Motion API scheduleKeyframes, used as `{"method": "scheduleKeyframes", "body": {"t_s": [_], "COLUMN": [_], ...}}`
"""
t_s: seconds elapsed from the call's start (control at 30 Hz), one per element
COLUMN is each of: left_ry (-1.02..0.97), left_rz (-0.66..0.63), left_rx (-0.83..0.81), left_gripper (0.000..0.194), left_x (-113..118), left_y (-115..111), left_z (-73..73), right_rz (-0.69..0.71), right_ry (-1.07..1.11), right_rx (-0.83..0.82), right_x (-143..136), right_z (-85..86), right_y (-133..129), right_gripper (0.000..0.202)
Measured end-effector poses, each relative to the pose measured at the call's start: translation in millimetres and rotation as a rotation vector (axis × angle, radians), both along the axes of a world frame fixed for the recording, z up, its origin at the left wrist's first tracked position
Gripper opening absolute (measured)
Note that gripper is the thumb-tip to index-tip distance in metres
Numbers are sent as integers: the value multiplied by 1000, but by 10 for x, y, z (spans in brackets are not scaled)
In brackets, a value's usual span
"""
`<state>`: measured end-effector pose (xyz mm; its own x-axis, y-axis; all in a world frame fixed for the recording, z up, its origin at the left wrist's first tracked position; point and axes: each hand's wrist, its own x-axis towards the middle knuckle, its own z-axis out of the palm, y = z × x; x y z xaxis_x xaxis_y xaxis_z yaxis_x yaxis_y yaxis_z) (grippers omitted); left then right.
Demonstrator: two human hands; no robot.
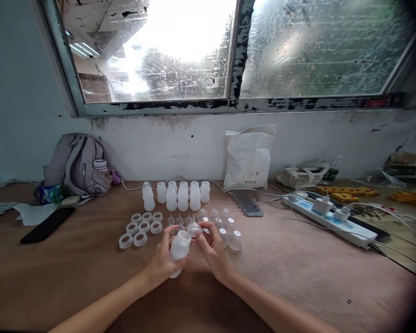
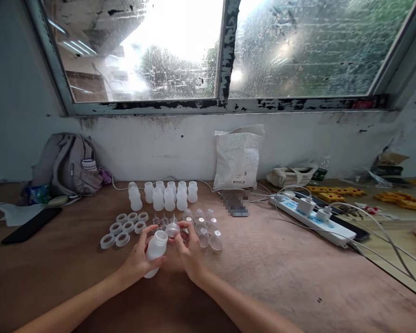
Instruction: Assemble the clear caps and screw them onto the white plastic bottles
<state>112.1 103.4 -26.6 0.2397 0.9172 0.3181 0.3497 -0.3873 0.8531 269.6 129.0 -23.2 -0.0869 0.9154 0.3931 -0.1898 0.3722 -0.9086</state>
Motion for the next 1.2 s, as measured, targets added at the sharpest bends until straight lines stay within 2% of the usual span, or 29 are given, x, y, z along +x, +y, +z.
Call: {"method": "scheduleKeyframes", "body": {"t_s": [0.13,0.3,0.4,0.57,0.73,0.97,1.1,1.2], "left_ry": [-145,-301,-320,-355,-372,-452,-465,-459], "left_rz": [-74,-141,-170,-231,-221,-309,-352,-361], "left_rx": [-147,-278,-282,-352,-439,-563,-624,-643], "left_gripper": [32,33,31,30,28,28,27,25], "left_x": [118,189,199,194,168,109,87,75], "left_y": [144,246,265,283,250,209,219,216], "left_z": [-30,-39,-32,-31,19,-14,-44,-27], "right_rz": [-4,-60,-80,-100,-64,19,110,170], "right_ry": [-33,-193,-234,-332,-370,-272,-161,-153], "right_rx": [42,128,147,193,263,204,91,32], "right_x": [26,82,102,112,117,113,116,139], "right_z": [-10,-26,-16,-27,-75,-60,34,115], "right_y": [-14,-21,-6,40,24,-14,-5,9], "right_gripper": [15,10,9,19,20,17,6,11]}}
